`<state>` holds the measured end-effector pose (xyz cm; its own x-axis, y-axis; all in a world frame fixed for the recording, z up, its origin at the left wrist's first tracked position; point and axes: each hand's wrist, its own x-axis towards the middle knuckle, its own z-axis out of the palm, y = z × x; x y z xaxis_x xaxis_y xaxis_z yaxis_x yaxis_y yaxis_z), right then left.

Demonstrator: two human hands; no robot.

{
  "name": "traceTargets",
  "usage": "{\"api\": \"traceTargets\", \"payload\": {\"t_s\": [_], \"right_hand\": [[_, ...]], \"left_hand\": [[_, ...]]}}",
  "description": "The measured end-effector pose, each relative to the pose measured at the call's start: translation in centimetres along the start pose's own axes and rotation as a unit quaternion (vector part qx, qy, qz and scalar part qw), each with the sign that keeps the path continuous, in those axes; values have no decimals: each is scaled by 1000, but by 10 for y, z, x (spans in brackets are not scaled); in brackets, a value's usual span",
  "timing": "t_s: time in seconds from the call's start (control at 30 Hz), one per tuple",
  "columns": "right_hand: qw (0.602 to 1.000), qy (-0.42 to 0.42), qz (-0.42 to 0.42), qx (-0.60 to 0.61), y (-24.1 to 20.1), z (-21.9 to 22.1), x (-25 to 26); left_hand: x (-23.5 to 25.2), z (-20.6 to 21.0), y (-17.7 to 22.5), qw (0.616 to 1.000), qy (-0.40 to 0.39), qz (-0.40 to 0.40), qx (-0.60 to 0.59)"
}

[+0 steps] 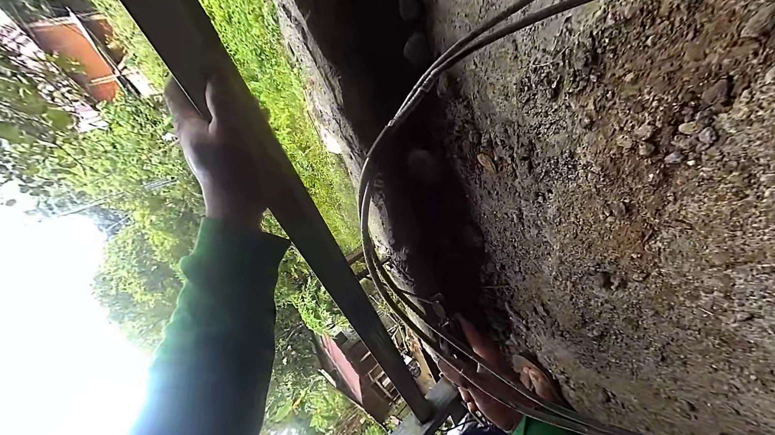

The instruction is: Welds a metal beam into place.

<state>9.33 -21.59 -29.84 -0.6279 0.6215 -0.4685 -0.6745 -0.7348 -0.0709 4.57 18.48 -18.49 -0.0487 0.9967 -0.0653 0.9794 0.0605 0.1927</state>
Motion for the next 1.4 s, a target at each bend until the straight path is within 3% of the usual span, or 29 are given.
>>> {"api": "traceTargets", "payload": {"t_s": [0.27,0.63,1.13,1.4], "right_hand": [[1000,-5,23,-17,3,1,2],[999,-7,-26,-24,1,3,4],[998,-40,52,-25,1,3,9],[999,-28,9,-19,5,5,7]], "left_hand": [[4,-3,-7,1000,-12,6,-14],[3,-3,-5,1000,-8,16,5],[5,-2,-8,1000,1,27,0],[6,-2,-9,1000,-7,9,-17]]}}
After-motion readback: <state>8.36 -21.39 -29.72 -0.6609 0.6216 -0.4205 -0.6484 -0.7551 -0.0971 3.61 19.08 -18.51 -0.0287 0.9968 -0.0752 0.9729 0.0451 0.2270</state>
